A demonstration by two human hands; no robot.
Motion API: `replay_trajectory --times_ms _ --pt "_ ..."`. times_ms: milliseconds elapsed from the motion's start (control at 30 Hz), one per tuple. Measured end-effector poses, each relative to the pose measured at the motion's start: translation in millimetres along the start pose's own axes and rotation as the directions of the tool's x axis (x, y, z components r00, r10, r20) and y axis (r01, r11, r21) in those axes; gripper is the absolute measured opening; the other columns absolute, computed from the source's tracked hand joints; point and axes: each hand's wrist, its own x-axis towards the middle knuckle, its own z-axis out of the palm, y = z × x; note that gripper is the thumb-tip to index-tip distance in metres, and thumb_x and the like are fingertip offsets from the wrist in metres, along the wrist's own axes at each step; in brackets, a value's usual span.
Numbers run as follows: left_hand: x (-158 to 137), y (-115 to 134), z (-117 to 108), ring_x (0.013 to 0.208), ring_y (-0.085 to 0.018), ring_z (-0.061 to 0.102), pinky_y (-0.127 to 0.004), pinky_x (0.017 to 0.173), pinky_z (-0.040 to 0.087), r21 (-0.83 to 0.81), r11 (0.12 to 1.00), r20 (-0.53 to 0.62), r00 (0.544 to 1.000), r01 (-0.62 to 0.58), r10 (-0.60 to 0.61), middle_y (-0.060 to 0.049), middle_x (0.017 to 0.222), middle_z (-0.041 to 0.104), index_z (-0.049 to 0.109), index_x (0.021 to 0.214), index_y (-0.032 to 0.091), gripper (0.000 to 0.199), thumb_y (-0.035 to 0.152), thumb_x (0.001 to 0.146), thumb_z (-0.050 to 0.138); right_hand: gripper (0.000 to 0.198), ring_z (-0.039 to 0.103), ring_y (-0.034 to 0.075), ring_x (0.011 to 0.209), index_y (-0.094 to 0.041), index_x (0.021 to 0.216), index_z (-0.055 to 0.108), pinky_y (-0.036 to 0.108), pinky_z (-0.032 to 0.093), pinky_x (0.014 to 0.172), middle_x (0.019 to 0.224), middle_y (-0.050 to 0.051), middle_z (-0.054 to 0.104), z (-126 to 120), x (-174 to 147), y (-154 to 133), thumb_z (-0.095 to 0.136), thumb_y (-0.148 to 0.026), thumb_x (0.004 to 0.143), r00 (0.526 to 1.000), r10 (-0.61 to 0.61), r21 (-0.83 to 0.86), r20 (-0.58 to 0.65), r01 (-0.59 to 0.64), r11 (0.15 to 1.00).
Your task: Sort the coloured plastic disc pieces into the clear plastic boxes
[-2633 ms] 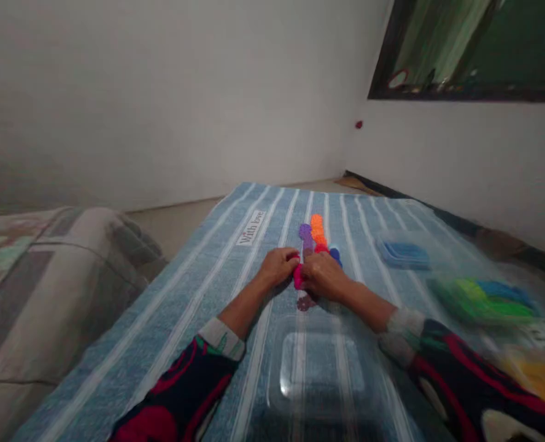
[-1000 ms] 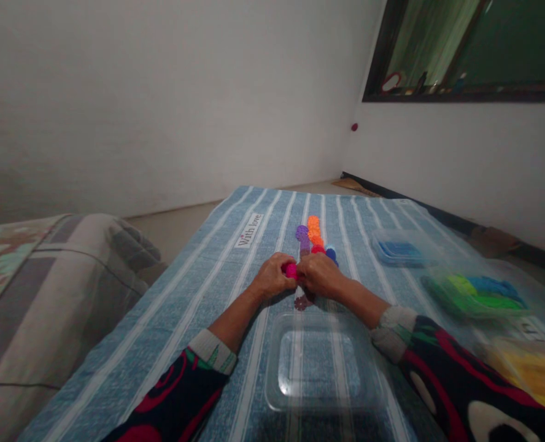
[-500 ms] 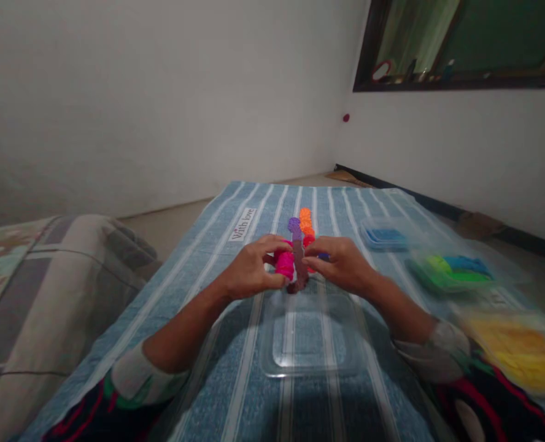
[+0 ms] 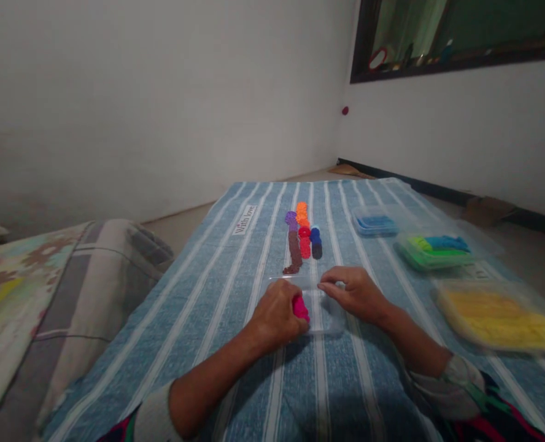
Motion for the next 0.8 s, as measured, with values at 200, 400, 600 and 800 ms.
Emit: replay_trajectory --times_ms 200,400,600,800 --pt "0 1 10 0.091 -0.028 0.060 -0.033 0.074 0.047 0.229 0.950 0.031 0.974 0.214 -0.226 -0.011 0.092 0.063 0.066 0.083 0.016 0.031 0.037 0.060 0.068 0.015 0.063 0.016 0.076 -0.018 0.079 0.067 0.027 0.043 0.072 0.081 0.005 0.070 9 -3 -11 0.055 -0.022 0.086 0.989 -0.083 -0.020 0.121 0.086 0.996" --pt "5 9 13 0.099 -0.031 0.060 -0.035 0.075 0.049 0.293 0.919 -0.007 0.962 0.264 -0.274 -0.014 0.099 0.063 0.066 0.093 0.017 0.037 0.039 0.064 0.065 0.034 0.060 0.020 0.096 -0.016 0.107 0.061 0.031 0.042 0.082 0.106 0.010 0.067 23 0 -22 0.055 -0.008 0.075 0.957 -0.039 -0.042 0.287 0.053 0.998" --pt "0 11 17 0.103 -0.031 0.060 -0.034 0.077 0.049 0.295 0.910 -0.052 0.956 0.292 -0.289 -0.014 0.101 0.064 0.065 0.098 0.018 0.035 0.037 0.069 0.062 0.043 0.062 0.021 0.090 -0.012 0.110 0.059 0.030 0.045 0.079 0.104 0.012 0.067 41 22 -15 0.056 -0.005 0.068 0.910 0.087 0.061 0.405 -0.122 0.991" --pt "-4 17 14 0.099 -0.032 0.063 -0.038 0.080 0.049 0.276 0.907 -0.059 0.947 0.319 -0.315 -0.018 0.102 0.066 0.057 0.115 0.012 0.049 0.032 0.071 0.061 0.048 0.063 0.018 0.088 -0.016 0.105 0.064 0.027 0.048 0.077 0.095 0.005 0.070 61 36 -14 0.048 0.001 0.063 0.889 0.239 0.412 0.389 -0.401 0.818"
